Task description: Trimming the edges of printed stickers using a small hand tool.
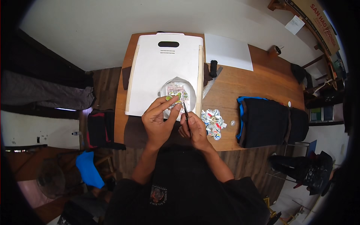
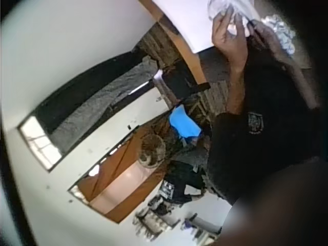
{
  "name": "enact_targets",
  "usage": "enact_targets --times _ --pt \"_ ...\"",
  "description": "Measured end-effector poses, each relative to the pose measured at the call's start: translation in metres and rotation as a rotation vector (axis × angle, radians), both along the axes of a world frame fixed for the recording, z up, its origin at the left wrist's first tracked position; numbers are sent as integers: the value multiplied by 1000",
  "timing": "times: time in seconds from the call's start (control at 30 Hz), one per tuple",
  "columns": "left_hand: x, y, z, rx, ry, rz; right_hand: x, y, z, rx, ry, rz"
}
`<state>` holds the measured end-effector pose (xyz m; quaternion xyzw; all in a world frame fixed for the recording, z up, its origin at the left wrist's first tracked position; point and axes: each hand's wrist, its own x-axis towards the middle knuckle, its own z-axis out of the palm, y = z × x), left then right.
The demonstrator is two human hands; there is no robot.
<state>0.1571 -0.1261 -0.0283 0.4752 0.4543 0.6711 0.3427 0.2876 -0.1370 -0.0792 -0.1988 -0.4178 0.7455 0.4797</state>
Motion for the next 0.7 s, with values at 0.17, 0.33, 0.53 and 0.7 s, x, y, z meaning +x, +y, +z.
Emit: enact_targets --times 0.17,0.33,0.53,0.7 --pt "0 0 -1 -4 -11 -8 0 1 0 -9 1 -5" --pt "-1 -1 -3 36 -5 -104 1 0 -4 31 71 -10" --pt "0 0 -4 22 -52 -139 3 0 -6 20 78 -5" --pt "-2 -1 -3 -32 -65 -84 6 1 -7 -15 -16 4"
